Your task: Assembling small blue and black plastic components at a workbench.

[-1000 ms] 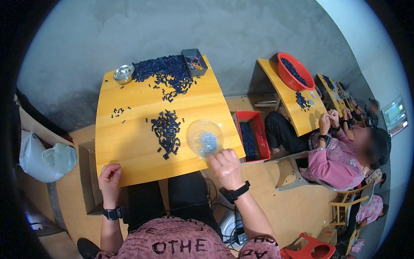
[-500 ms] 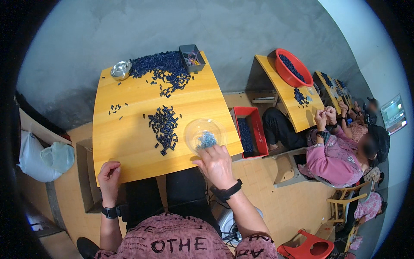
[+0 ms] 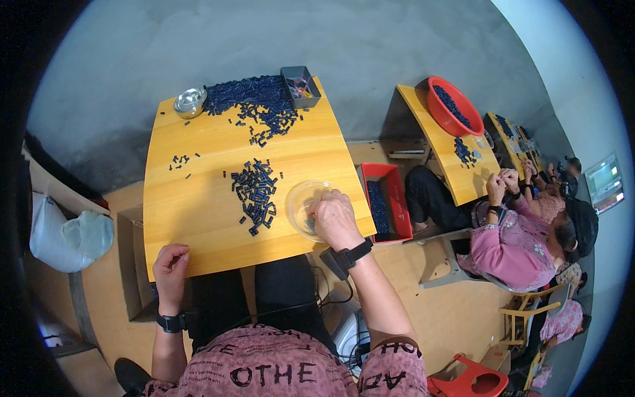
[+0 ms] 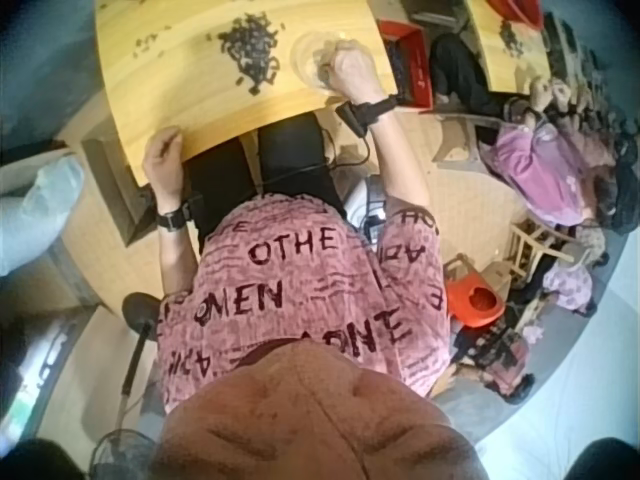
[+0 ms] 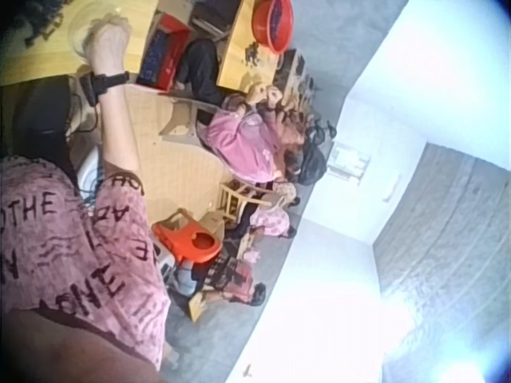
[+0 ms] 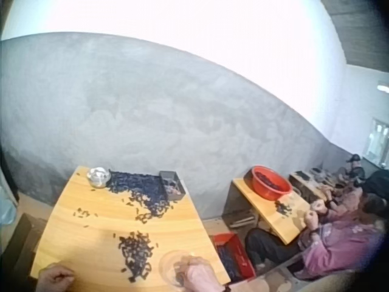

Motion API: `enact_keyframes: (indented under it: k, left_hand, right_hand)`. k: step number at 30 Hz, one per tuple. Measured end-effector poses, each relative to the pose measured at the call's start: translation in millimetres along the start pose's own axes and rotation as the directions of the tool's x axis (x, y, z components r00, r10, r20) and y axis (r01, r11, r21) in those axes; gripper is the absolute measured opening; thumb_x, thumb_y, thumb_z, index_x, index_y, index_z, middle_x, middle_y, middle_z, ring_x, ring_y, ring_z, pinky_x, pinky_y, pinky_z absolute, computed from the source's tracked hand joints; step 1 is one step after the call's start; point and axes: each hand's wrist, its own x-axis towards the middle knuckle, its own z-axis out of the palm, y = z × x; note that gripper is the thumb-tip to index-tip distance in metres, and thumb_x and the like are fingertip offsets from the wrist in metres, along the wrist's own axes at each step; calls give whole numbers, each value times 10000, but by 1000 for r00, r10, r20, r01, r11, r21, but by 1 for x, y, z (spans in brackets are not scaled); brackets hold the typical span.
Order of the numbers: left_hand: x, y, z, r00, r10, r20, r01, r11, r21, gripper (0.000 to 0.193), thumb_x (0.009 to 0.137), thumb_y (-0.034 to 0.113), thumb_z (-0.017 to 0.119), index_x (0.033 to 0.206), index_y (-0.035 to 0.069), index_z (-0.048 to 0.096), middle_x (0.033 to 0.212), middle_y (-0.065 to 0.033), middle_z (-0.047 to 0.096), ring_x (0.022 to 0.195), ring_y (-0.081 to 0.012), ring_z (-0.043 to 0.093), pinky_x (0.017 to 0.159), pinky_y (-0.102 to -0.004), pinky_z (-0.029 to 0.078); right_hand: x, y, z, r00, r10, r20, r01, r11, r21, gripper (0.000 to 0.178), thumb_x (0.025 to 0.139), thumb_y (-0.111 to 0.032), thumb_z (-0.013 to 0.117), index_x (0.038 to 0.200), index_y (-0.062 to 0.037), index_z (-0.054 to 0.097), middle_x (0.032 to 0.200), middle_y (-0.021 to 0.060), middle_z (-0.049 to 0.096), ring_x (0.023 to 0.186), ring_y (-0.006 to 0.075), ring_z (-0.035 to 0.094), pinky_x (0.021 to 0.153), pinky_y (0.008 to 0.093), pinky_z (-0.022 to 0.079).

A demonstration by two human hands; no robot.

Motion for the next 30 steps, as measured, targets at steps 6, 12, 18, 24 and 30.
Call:
enact_keyframes:
  k: [6,12,18,24,30]
  left_hand:
    - [4,-1,-5,1000,1,2,-1,998,65,99,847,-56,630,935,-20,657,964,-93,657,877,-183,617,779,-263,488]
    - [18,6,9,995,95,26,-95,995,-16,105,847,-46,633,938,-6,667,955,-99,664,880,-195,632,760,-274,500]
    - [42,17,39,981,138,134,-146,988,49,101,828,-36,641,914,4,673,903,-97,653,830,-194,621,724,-281,492]
    - [61,4,82,974,150,168,-169,980,106,123,794,-3,682,913,27,689,845,-121,633,805,-247,625,698,-333,498]
    - [67,5,121,976,164,145,-204,920,335,115,742,63,740,797,45,642,814,-127,592,815,-322,586,722,-425,482]
  right_hand:
    - [1,1,3,1000,-7,-26,9,996,83,53,675,-95,705,713,-90,742,743,133,641,789,301,620,767,405,494]
    - [9,2,13,995,-98,13,98,994,-56,25,677,-86,718,691,-66,715,718,111,613,780,293,607,764,389,492]
    - [18,-8,6,973,-197,120,217,958,-189,44,670,-114,649,666,-82,678,761,94,623,851,261,608,780,385,473]
    - [24,-10,10,960,-251,121,271,942,-196,27,664,-95,653,664,-87,679,738,90,613,833,269,607,755,386,476]
    - [27,-10,4,947,-280,155,292,955,-58,13,659,-89,667,658,-78,675,704,98,602,817,278,612,747,393,493]
